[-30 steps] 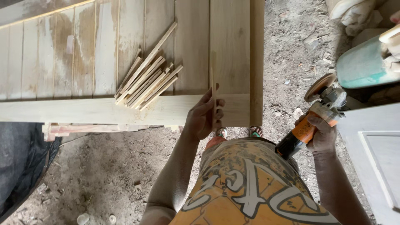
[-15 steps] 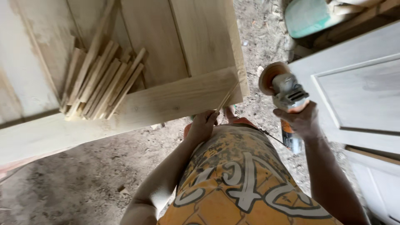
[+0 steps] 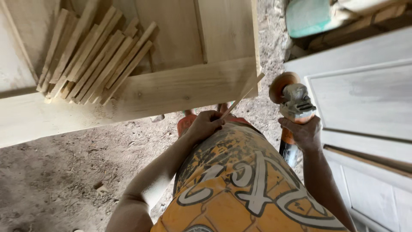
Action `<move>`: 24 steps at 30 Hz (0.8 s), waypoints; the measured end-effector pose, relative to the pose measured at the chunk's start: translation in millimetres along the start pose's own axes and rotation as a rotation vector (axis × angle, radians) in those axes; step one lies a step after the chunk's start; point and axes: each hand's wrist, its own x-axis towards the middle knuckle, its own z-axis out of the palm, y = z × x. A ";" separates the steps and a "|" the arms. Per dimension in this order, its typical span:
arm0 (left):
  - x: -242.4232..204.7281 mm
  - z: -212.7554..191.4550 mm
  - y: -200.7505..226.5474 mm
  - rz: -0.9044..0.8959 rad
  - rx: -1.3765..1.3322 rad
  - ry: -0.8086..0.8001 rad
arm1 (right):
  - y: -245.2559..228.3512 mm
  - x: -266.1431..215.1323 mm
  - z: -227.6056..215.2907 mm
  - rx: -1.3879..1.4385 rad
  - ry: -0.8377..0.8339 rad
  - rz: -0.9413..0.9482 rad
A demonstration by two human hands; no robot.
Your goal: The person uses a handheld power tool with a sanding disc to smooth the edges and ends of thin wooden strips while holding them against a larger wooden surface.
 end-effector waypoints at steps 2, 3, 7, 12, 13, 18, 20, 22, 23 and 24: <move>2.1 0.6 1.3 0.015 -0.004 0.006 | -2.6 3.5 -0.9 0.011 0.000 0.045; 5.6 2.1 2.7 -0.018 -0.051 0.024 | -4.3 6.2 -2.7 0.016 0.007 0.068; 15.4 8.6 0.1 -0.016 -0.191 0.059 | -11.7 17.2 -5.5 -0.071 -0.002 0.027; 25.4 12.8 -12.4 0.112 -0.028 0.163 | -20.0 31.7 -6.0 -0.068 -0.080 -0.100; 24.4 16.2 -14.2 0.138 -0.021 0.185 | -19.9 33.0 -5.8 -0.100 -0.088 -0.063; 11.3 23.1 0.9 0.271 0.213 0.336 | -20.3 51.4 1.2 -0.147 -0.128 0.076; 3.2 23.5 8.2 0.235 0.326 0.378 | -16.3 56.3 -0.2 -0.193 -0.102 0.117; -1.1 20.9 17.4 0.291 0.452 0.390 | -14.8 63.5 -4.6 -0.193 -0.081 0.169; -2.9 19.3 19.3 0.317 0.516 0.397 | -13.6 66.3 -6.5 -0.170 -0.072 0.204; -2.4 18.2 20.6 0.319 0.552 0.412 | -12.5 69.4 -7.9 -0.148 -0.063 0.239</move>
